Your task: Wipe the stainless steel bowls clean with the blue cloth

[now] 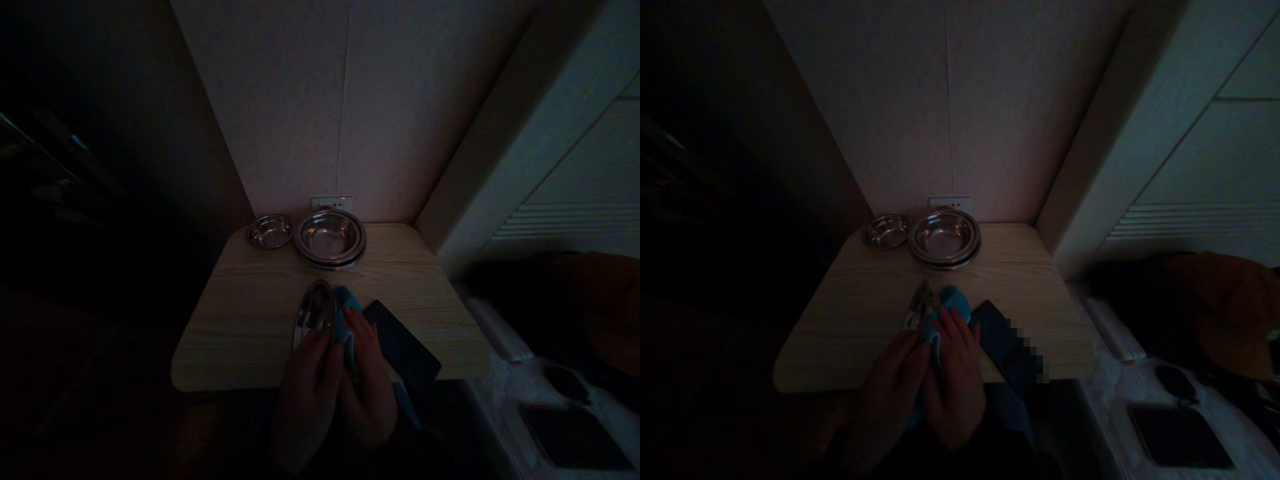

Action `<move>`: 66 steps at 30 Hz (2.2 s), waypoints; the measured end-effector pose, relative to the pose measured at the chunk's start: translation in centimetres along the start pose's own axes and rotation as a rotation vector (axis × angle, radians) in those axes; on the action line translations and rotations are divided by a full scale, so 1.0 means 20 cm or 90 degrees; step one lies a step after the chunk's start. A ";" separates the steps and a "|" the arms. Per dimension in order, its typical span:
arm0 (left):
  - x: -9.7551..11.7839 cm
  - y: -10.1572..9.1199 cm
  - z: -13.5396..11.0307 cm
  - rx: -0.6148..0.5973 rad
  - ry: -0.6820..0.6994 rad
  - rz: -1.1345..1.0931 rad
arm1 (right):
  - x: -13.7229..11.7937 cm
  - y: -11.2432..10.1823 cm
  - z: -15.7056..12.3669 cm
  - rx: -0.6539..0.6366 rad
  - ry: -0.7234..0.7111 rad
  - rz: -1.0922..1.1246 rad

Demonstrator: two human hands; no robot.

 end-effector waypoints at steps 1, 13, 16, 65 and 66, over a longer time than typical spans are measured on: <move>0.00 0.02 0.01 -0.014 0.009 0.001 | 0.02 0.00 -0.02 0.003 0.018 -0.001; -0.01 0.03 0.05 -0.002 0.064 0.076 | 0.11 0.05 -0.02 -0.011 0.056 0.076; -0.05 -0.01 0.04 0.031 -0.006 0.043 | 0.06 0.05 0.01 -0.022 0.018 0.053; -0.10 -0.22 -0.10 0.189 -0.190 0.029 | -0.18 -0.03 0.19 -0.013 -0.134 -0.001; -0.10 -0.22 -0.11 0.183 -0.186 0.030 | -0.17 -0.03 0.19 -0.011 -0.120 0.005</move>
Point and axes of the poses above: each hand's wrist, its own z-axis towards the middle knuckle, its own y-axis out of the palm, x = y × z, the point moved 5 cm from there along z, towards the middle knuckle, and after that the axes turned 7 degrees about -y, right-handed, at the moved point
